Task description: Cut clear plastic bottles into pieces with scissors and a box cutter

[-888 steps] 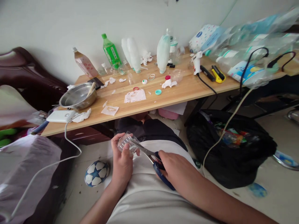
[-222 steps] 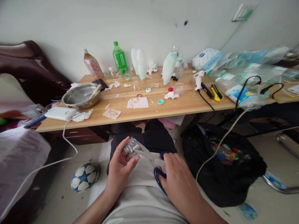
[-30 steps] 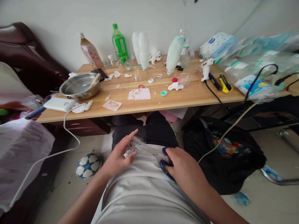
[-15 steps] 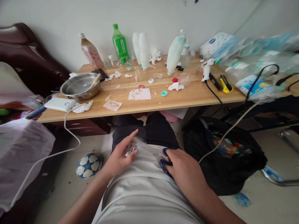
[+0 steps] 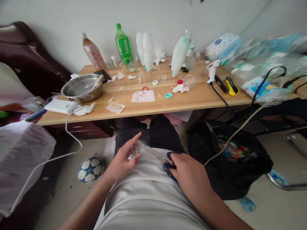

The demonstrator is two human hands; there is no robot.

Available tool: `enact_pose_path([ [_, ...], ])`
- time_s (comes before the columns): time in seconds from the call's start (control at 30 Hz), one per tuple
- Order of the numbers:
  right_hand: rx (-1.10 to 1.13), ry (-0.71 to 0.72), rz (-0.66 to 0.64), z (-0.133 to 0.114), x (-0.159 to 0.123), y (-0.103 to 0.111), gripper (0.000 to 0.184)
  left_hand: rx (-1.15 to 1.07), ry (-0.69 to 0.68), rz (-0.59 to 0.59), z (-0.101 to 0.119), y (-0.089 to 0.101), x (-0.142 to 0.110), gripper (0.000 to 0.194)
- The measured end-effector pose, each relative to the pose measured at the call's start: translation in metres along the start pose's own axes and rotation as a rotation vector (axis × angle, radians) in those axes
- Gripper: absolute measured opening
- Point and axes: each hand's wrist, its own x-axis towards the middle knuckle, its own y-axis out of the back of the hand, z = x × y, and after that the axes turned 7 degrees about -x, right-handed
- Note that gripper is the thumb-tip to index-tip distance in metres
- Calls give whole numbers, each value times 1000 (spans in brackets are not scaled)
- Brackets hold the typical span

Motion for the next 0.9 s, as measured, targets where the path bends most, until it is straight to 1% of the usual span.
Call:
enact_pose_path([
  [0.27,3,-8,21,1,0,0,6,-4,18,10,3,-1,3,70],
  [0.53,1,1,28,1,2,-3,7,-56,43,12,0,-2,2,69],
  [0.7,-5,13,60,1,0,-1,7,-78,46,11,-2,-2,2,69],
  [0.9,85,71,66,-1,-5,4,12,-122,46,30,-5,-2,4,69],
])
